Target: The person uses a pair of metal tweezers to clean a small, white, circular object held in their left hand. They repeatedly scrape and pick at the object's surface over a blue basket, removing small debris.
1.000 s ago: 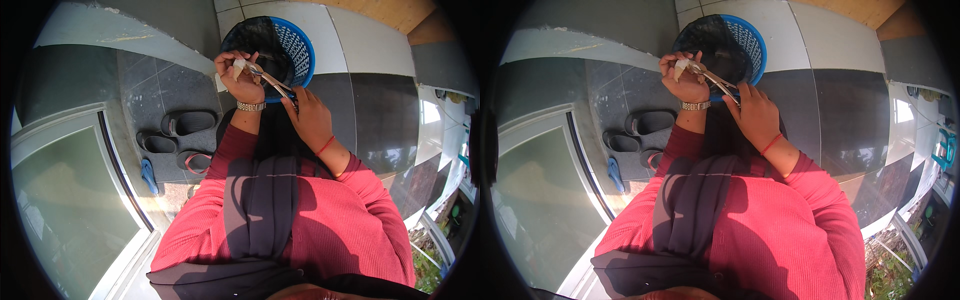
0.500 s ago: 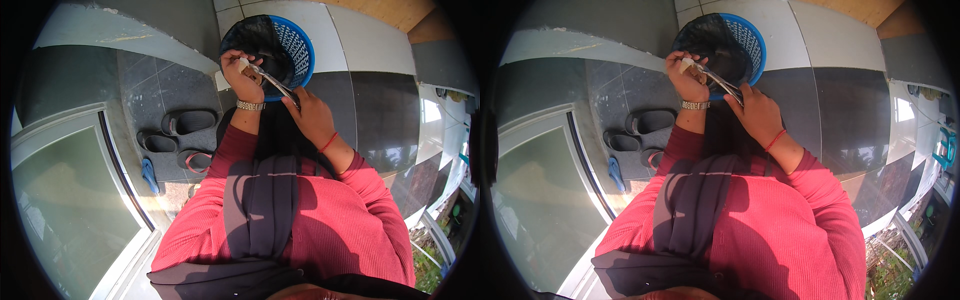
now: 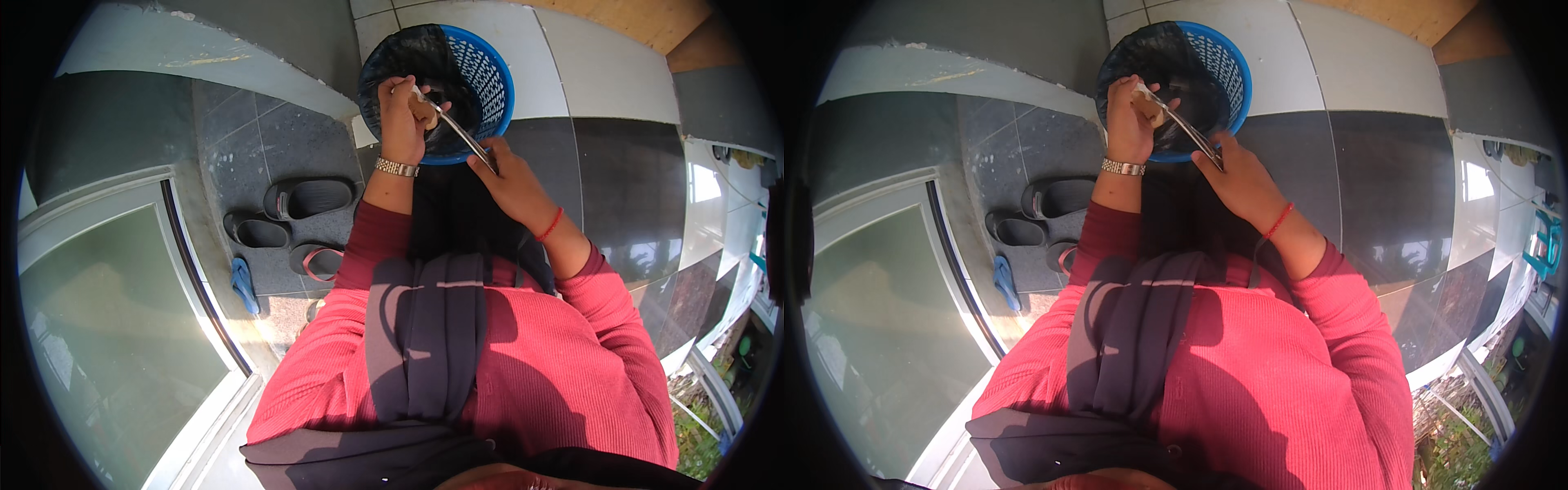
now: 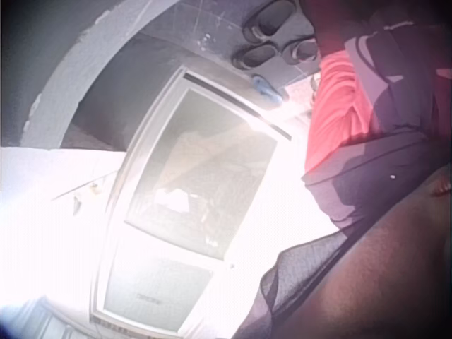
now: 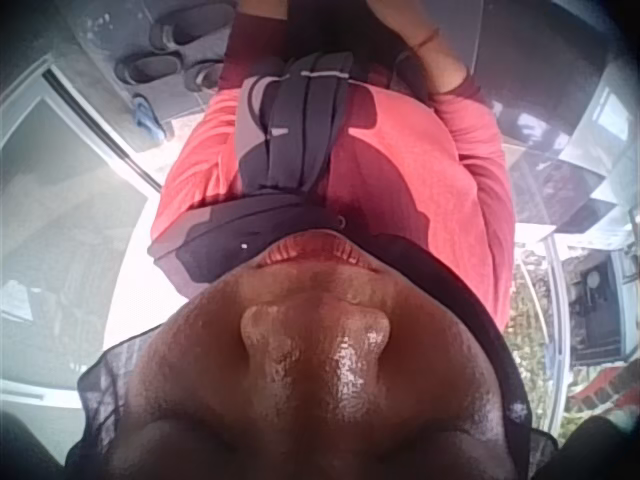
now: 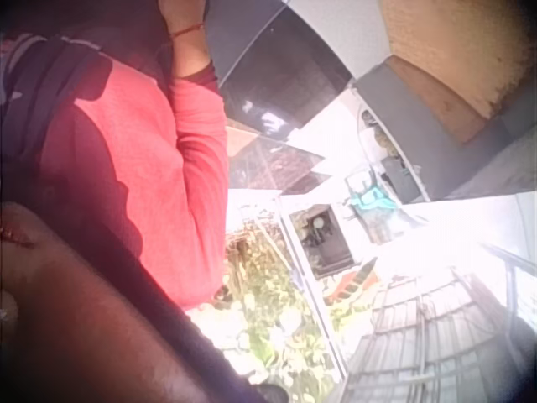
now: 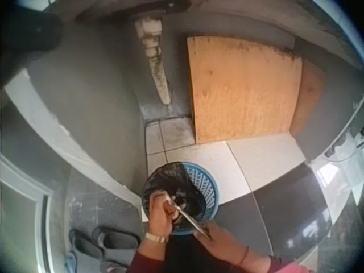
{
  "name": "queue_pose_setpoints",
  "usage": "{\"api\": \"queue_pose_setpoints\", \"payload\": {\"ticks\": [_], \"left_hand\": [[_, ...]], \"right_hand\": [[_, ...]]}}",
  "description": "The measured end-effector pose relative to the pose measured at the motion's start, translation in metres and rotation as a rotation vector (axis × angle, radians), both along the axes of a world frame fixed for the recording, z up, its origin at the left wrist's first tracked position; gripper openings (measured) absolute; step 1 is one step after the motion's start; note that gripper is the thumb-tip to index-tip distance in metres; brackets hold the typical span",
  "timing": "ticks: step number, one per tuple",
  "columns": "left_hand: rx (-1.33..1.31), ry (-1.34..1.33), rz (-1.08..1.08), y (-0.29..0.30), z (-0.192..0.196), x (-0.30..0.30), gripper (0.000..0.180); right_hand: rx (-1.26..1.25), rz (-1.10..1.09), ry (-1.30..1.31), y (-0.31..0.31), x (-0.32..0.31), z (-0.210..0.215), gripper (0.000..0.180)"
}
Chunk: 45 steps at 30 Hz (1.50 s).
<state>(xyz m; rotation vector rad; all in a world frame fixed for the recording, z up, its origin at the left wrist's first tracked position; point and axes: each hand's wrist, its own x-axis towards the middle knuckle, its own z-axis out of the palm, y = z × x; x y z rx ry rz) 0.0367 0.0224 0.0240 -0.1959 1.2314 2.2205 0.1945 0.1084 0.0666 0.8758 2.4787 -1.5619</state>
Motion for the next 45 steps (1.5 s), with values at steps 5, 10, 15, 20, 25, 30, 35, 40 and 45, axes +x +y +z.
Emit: {"api": "queue_pose_setpoints", "payload": {"ticks": [5, 10, 15, 20, 25, 30, 35, 40, 45], "left_hand": [[0.258, -0.179, -0.095, -0.014, -0.015, -0.008, 0.017], [0.443, -0.293, -0.19, -0.021, -0.027, -0.013, 0.017], [0.374, -0.305, -0.193, -0.02, -0.021, -0.014, 0.022], [0.337, -0.256, -0.2, -0.027, -0.013, -0.008, 0.029], [0.284, -0.138, -0.187, -0.027, -0.018, -0.002, 0.034], [0.183, -0.048, -0.203, -0.026, -0.013, 0.001, 0.037], [0.118, 0.005, -0.204, -0.029, -0.01, 0.0, 0.04], [0.041, 0.115, -0.194, -0.028, -0.01, 0.0, 0.038], [0.0, 0.153, -0.174, -0.028, -0.009, -0.002, 0.036]], "right_hand": [[-0.034, -0.009, 0.126, 0.005, 0.009, -0.001, 0.033], [0.013, 0.055, 0.146, 0.013, 0.013, 0.011, 0.029], [0.164, 0.055, 0.189, 0.018, 0.014, 0.016, 0.025], [0.208, 0.098, 0.256, 0.025, 0.016, 0.016, 0.016], [0.365, 0.204, 0.207, 0.024, 0.018, 0.02, 0.018], [0.532, 0.287, 0.135, 0.022, 0.017, 0.034, 0.021], [0.593, 0.357, 0.106, 0.026, 0.013, 0.042, 0.028], [0.619, 0.415, 0.091, 0.028, 0.01, 0.049, 0.037], [0.676, 0.43, 0.062, 0.024, 0.008, 0.053, 0.046]]}}
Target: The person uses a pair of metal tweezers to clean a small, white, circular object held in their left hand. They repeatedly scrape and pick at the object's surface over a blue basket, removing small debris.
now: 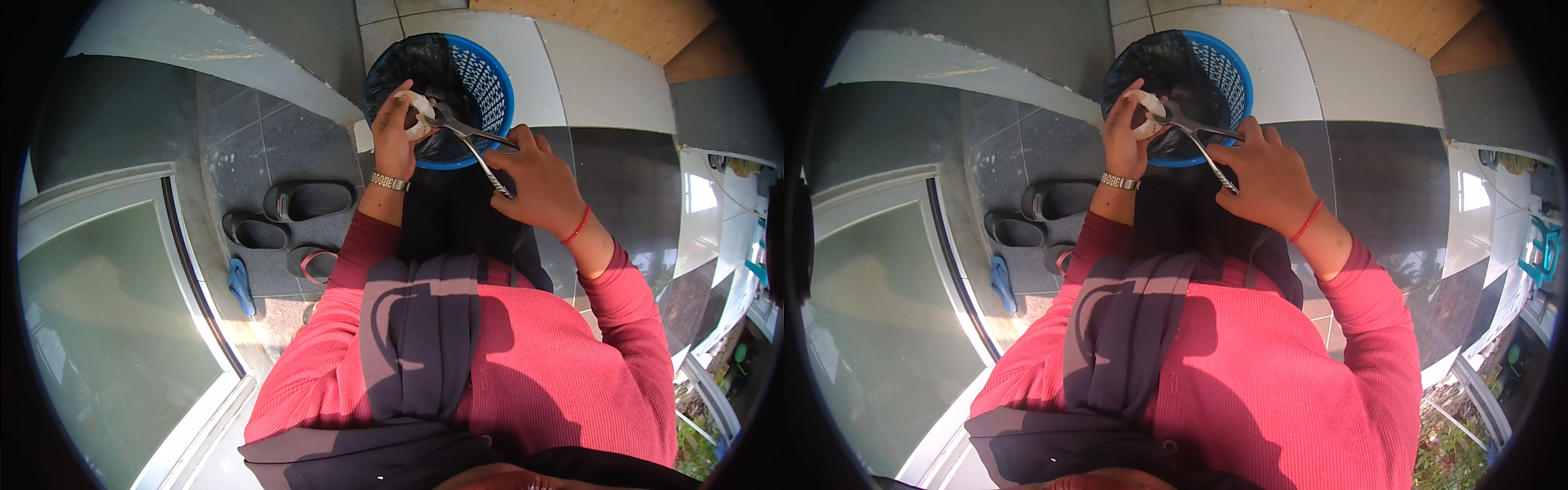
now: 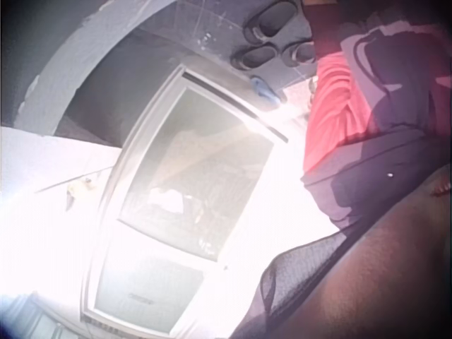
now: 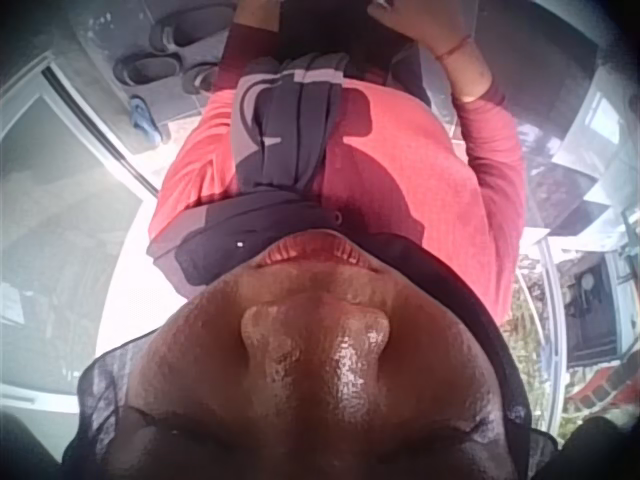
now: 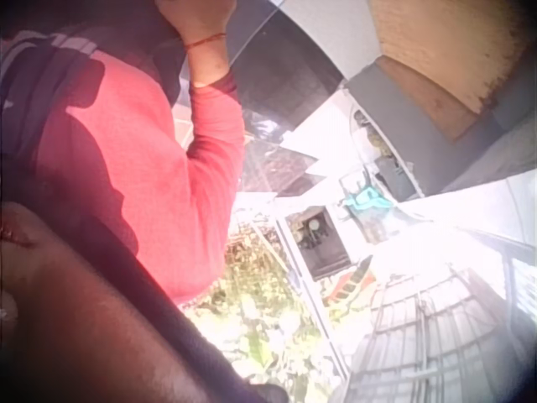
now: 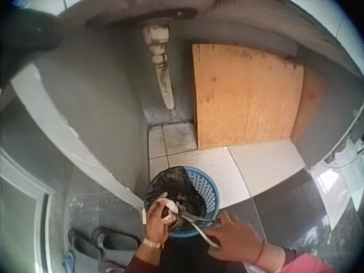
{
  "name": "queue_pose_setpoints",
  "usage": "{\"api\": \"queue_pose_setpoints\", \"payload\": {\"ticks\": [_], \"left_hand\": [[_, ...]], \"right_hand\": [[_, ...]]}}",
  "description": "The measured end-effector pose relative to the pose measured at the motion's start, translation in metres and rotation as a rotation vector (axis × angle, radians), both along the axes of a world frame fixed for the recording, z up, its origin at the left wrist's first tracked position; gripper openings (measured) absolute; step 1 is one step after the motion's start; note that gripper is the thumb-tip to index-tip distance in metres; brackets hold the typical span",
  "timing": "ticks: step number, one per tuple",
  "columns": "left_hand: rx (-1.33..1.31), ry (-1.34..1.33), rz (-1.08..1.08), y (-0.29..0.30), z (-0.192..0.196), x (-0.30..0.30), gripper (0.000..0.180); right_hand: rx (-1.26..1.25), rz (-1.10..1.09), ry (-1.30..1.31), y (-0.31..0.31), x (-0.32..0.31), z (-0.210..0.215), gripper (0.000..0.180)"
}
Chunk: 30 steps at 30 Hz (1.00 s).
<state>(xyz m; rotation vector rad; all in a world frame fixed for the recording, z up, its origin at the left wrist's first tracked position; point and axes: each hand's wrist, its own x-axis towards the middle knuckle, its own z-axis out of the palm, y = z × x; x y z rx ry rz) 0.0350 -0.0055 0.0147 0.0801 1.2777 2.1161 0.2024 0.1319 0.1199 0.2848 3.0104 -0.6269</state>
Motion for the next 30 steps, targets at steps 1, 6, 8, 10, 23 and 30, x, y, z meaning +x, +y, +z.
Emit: {"api": "queue_pose_setpoints", "payload": {"ticks": [1, 6, 8, 10, 23, 30], "left_hand": [[-0.01, 0.009, 0.003, 0.0, -0.001, 0.0, 0.036], [-0.057, 0.019, -0.008, -0.001, -0.002, 0.0, 0.034], [-0.071, 0.008, -0.022, -0.002, -0.001, -0.001, 0.034], [-0.089, 0.009, -0.043, -0.003, -0.002, -0.003, 0.035], [-0.144, 0.092, 0.048, 0.008, -0.01, -0.009, 0.031], [-0.205, 0.068, 0.091, 0.007, -0.01, -0.014, 0.028]], "right_hand": [[0.017, 0.002, -0.017, -0.001, -0.001, 0.002, 0.047], [0.004, 0.024, -0.088, -0.001, -0.003, 0.004, 0.051], [-0.031, 0.047, -0.105, 0.007, -0.004, 0.001, 0.051], [-0.046, 0.074, -0.12, 0.012, -0.007, -0.001, 0.052], [0.394, -0.033, -0.052, -0.004, -0.025, -0.018, 0.052], [0.402, 0.001, -0.026, 0.005, -0.037, -0.029, 0.039]]}}
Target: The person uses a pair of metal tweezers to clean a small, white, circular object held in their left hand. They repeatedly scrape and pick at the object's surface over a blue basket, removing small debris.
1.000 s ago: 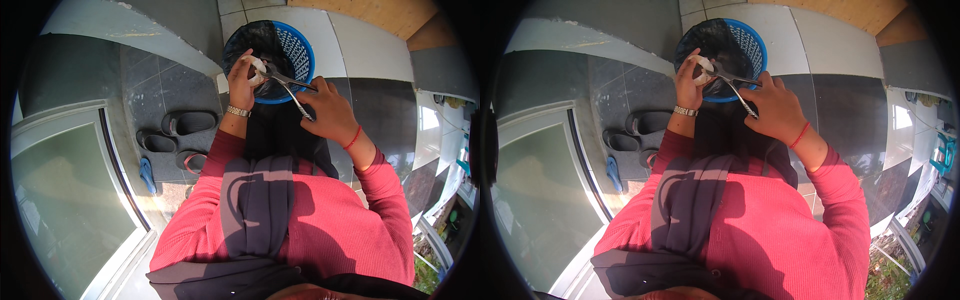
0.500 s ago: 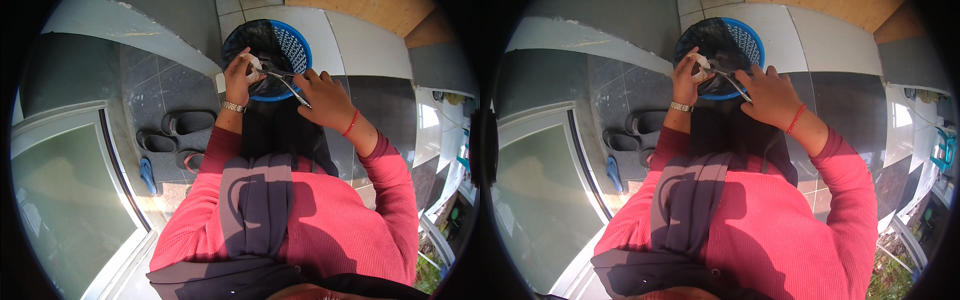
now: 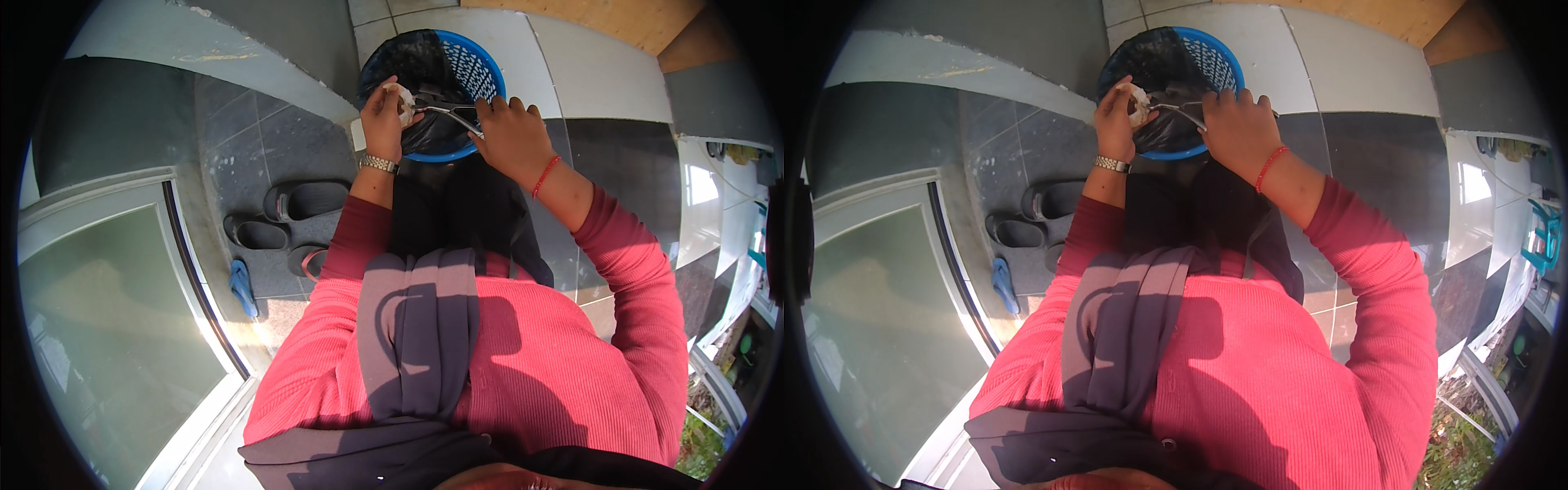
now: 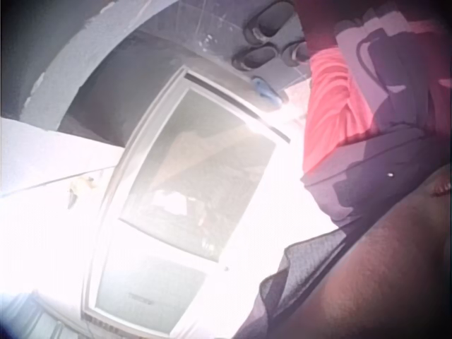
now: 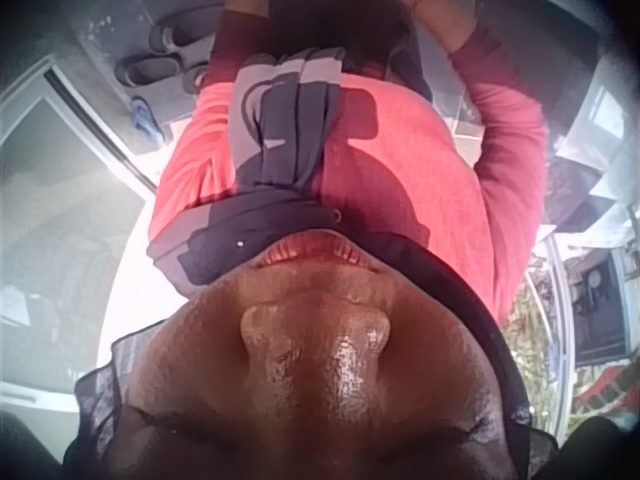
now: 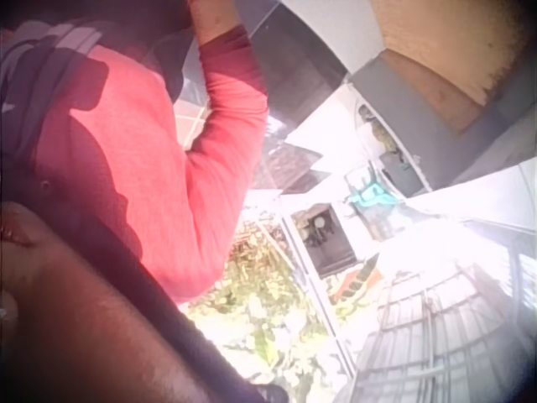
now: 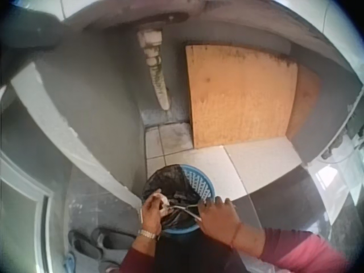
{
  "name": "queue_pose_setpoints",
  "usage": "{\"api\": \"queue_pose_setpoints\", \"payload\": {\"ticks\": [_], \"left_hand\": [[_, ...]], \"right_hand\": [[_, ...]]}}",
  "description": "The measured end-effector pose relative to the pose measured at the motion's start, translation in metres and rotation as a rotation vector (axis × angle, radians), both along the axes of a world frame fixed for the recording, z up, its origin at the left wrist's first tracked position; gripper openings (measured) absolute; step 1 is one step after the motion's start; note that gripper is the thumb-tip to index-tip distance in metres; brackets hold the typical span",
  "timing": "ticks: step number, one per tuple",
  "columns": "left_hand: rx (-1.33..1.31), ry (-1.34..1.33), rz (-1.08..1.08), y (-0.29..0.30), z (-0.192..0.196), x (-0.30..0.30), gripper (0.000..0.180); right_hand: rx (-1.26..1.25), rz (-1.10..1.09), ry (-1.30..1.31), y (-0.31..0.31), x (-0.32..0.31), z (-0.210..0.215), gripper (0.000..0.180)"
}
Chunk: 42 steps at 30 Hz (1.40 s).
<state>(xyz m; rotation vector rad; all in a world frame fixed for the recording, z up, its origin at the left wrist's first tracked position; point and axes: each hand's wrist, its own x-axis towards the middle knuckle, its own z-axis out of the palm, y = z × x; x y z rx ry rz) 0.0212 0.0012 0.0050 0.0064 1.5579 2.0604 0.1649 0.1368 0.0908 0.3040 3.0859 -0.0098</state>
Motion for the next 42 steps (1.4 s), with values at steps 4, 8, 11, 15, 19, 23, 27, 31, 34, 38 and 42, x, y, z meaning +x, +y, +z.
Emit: {"api": "queue_pose_setpoints", "payload": {"ticks": [4, 8, 11, 15, 19, 23, 27, 31, 34, 38, 42], "left_hand": [[-0.111, 0.054, -0.018, 0.001, -0.004, -0.003, 0.031], [-0.145, 0.017, -0.049, 0.002, -0.004, -0.008, 0.035], [-0.111, -0.033, -0.077, 0.0, 0.0, -0.012, 0.033], [0.23, -0.303, -0.207, -0.011, 0.0, -0.027, 0.027], [0.336, -0.321, -0.38, -0.016, 0.003, -0.032, 0.029], [0.31, -0.234, -0.418, -0.018, 0.01, -0.029, 0.039], [0.228, -0.108, -0.297, -0.017, 0.015, -0.021, 0.045], [0.264, -0.111, -0.26, -0.014, 0.009, -0.02, 0.045], [0.27, -0.06, -0.229, -0.012, 0.009, -0.015, 0.044], [0.28, -0.065, -0.151, -0.012, 0.009, -0.012, 0.043], [0.3, -0.059, -0.129, -0.012, 0.006, -0.01, 0.041]], "right_hand": [[-0.146, -0.018, -0.037, 0.006, -0.004, -0.01, 0.031], [-0.203, -0.039, -0.096, 0.013, -0.004, -0.008, 0.029], [-0.276, -0.075, -0.069, 0.015, -0.002, -0.006, 0.027], [-0.528, -0.23, -0.006, 0.03, 0.006, -0.01, 0.028], [-0.81, -0.201, -0.032, 0.054, 0.016, -0.024, 0.025], [-0.974, -0.043, 0.009, 0.06, 0.022, -0.02, 0.022], [-0.98, 0.086, -0.032, 0.055, 0.022, -0.009, 0.029], [-0.992, 0.05, -0.139, 0.045, 0.016, -0.001, 0.032], [-0.962, 0.054, -0.129, 0.039, 0.015, 0.003, 0.032], [-0.807, 0.098, -0.09, 0.03, 0.019, 0.005, 0.028], [-0.691, 0.12, -0.053, 0.024, 0.021, 0.011, 0.026]]}}
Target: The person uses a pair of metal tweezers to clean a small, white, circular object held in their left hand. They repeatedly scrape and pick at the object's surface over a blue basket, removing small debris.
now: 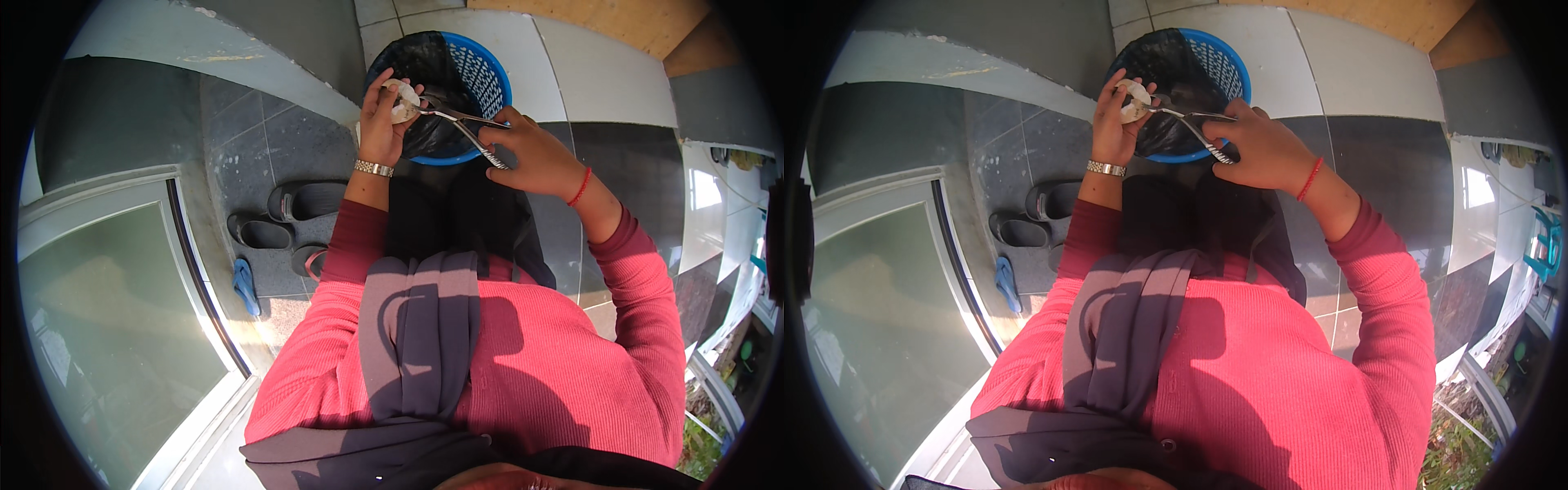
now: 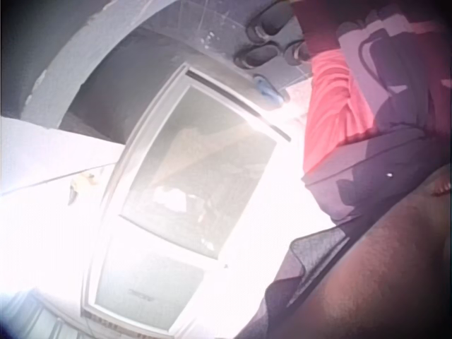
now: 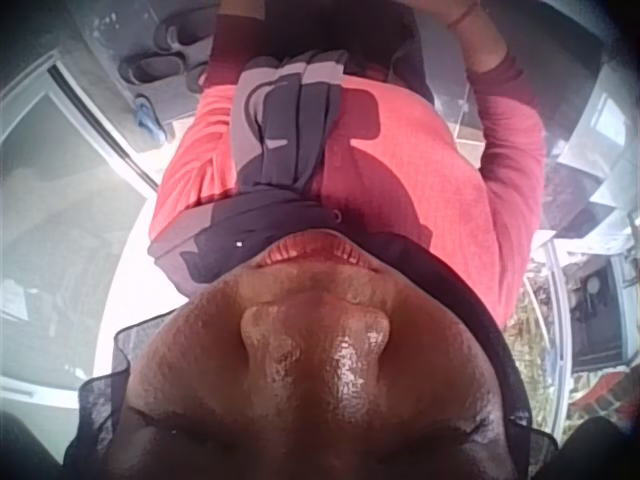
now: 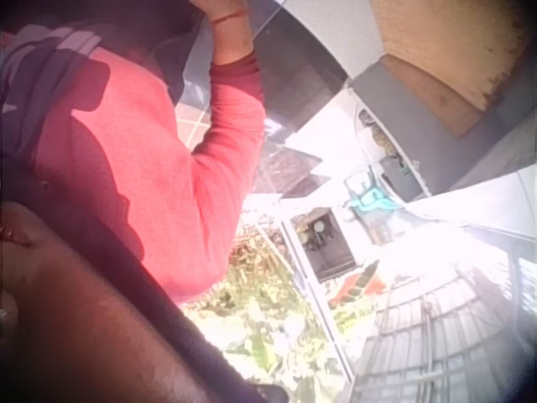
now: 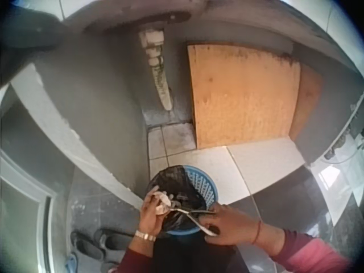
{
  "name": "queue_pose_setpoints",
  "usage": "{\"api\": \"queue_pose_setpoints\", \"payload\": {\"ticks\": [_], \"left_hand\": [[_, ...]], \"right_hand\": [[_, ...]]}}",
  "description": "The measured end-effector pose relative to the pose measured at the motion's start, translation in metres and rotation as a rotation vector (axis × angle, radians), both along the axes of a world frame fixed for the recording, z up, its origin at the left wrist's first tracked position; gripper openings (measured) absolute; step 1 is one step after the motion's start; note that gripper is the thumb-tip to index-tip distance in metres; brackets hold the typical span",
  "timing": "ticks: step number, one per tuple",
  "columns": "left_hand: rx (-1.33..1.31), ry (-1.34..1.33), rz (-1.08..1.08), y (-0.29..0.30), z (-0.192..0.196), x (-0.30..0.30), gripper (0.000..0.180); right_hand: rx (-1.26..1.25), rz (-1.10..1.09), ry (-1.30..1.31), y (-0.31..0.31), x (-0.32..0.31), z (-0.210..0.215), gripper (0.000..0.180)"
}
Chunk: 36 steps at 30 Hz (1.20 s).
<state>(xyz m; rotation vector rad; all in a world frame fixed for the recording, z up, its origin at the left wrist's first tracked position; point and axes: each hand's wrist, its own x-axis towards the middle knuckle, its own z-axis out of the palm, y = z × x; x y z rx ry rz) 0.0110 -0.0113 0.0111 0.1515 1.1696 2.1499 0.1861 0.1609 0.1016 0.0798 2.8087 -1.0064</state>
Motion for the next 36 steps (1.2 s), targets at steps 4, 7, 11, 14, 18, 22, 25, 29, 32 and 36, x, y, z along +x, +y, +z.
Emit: {"api": "queue_pose_setpoints", "payload": {"ticks": [4, 7, 11, 14, 18, 22, 25, 29, 32, 36], "left_hand": [[-0.027, 0.06, 0.028, 0.001, 0.002, 0.003, 0.039], [-0.043, 0.126, 0.055, 0.002, 0.003, 0.006, 0.038], [-0.042, 0.203, 0.07, 0.004, 0.003, 0.006, 0.036], [-0.08, 0.281, 0.058, 0.004, 0.0, 0.006, 0.035], [-0.081, 0.264, 0.067, 0.002, -0.006, 0.007, 0.037], [-0.084, 0.082, 0.117, 0.004, 0.0, 0.01, 0.037], [-0.039, 0.038, 0.126, 0.004, 0.005, 0.012, 0.035], [0.062, 0.204, 0.158, 0.016, 0.013, 0.032, 0.036], [0.12, 0.364, 0.127, 0.013, 0.01, 0.04, 0.038], [0.119, 0.434, 0.096, 0.007, 0.013, 0.048, 0.042]], "right_hand": [[0.117, 0.023, -0.026, -0.004, -0.001, 0.011, 0.027], [0.19, 0.015, -0.019, -0.008, -0.003, 0.015, 0.028], [0.23, -0.019, 0.025, -0.011, -0.003, 0.012, 0.028], [0.191, -0.031, 0.038, -0.009, -0.004, 0.002, 0.025], [0.193, -0.026, 0.01, -0.006, -0.005, 0.001, 0.023], [-0.007, -0.16, 0.097, -0.005, -0.004, -0.008, 0.018], [-0.345, -0.393, 0.125, -0.005, -0.01, -0.016, 0.021], [-0.777, -0.775, 0.17, -0.031, -0.036, -0.05, 0.028], [-0.899, -0.819, 0.163, -0.053, -0.058, -0.053, 0.032], [-1.018, -0.736, 0.131, -0.066, -0.06, -0.051, 0.036]]}}
